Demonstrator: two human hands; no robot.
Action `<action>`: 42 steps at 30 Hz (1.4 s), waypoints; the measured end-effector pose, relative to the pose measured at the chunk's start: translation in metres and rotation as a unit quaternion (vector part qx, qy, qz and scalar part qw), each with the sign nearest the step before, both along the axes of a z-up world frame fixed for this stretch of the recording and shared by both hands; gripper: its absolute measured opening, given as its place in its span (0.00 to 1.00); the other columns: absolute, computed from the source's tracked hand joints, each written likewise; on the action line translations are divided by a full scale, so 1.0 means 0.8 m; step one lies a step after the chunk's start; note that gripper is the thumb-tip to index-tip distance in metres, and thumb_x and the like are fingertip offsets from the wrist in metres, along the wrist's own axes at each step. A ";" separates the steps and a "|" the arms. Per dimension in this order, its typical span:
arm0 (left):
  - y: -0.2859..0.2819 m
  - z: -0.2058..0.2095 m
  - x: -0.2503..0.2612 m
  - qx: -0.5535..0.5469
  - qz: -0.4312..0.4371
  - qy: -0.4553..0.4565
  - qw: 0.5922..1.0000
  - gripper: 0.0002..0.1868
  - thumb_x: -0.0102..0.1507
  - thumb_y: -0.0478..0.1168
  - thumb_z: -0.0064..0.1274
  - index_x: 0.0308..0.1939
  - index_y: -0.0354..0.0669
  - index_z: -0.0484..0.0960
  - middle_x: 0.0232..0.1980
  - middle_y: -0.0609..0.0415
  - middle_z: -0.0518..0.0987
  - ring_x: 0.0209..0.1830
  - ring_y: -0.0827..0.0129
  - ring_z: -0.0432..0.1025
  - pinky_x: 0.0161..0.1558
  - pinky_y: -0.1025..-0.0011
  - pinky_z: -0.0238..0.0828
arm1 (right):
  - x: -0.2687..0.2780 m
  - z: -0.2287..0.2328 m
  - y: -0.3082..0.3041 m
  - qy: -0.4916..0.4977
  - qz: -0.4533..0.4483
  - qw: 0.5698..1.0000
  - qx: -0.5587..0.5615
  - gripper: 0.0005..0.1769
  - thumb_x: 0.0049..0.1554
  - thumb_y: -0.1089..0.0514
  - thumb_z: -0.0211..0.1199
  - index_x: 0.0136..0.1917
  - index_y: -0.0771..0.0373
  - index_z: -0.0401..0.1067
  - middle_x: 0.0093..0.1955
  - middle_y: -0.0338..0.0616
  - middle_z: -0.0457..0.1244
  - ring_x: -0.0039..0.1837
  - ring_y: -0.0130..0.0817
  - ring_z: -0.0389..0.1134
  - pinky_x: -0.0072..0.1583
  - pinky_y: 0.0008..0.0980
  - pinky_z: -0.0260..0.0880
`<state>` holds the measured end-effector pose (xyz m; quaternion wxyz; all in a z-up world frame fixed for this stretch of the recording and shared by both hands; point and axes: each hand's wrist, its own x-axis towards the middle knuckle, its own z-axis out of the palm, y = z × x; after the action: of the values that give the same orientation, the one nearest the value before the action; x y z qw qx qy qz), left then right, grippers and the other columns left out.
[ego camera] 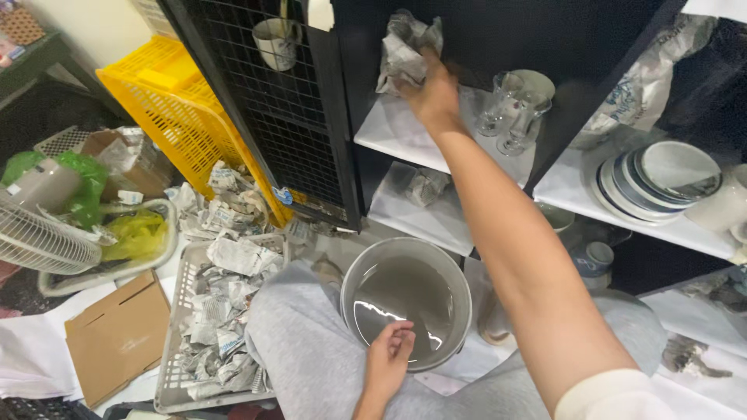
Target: The person sits on the floor and wraps various ceramic items, including cups and glasses, in newspaper. They fold the paper around each item and place the wrapped objects onto a nearby shelf.
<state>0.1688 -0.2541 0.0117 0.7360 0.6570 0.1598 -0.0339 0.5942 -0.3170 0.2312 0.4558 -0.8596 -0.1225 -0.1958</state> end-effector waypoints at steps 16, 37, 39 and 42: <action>0.004 -0.012 -0.007 -0.047 -0.012 -0.011 0.999 0.15 0.65 0.39 0.56 0.55 0.38 0.81 0.43 0.53 0.84 0.37 0.75 0.75 0.38 0.77 0.72 | -0.203 0.049 -0.053 -0.002 0.047 0.999 0.018 0.25 0.61 0.47 0.65 0.65 0.65 0.69 0.48 0.58 0.70 0.46 0.48 0.74 0.51 0.45 0.71; 0.001 0.027 -0.035 -0.311 -0.100 0.079 0.942 0.28 0.63 0.41 0.59 0.66 0.41 0.72 0.58 0.51 0.81 0.53 0.67 0.78 0.53 0.65 0.78 | -0.516 -0.209 -0.190 0.324 0.231 0.867 0.300 0.18 0.61 0.56 0.64 0.62 0.65 0.72 0.55 0.42 0.69 0.56 0.28 0.69 0.58 0.29 0.70; 0.003 0.021 -0.035 -0.315 -0.082 0.089 0.941 0.27 0.63 0.41 0.59 0.66 0.40 0.73 0.57 0.50 0.81 0.52 0.66 0.78 0.51 0.64 0.78 | -0.516 -0.211 -0.183 0.330 0.227 0.868 0.294 0.19 0.61 0.55 0.63 0.63 0.64 0.70 0.57 0.42 0.69 0.58 0.27 0.69 0.60 0.28 0.69; 0.005 0.025 -0.035 -0.322 -0.070 0.096 0.939 0.26 0.62 0.40 0.59 0.64 0.40 0.73 0.56 0.52 0.82 0.52 0.66 0.79 0.51 0.65 0.79 | -0.517 -0.202 -0.172 0.337 0.219 0.866 0.298 0.22 0.62 0.55 0.62 0.66 0.64 0.67 0.59 0.44 0.69 0.60 0.28 0.69 0.61 0.29 0.69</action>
<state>0.1412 -0.2503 0.0315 0.8854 0.3876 0.1637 -0.1975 0.1808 -0.4549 0.0692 0.7347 -0.6478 -0.0823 0.1840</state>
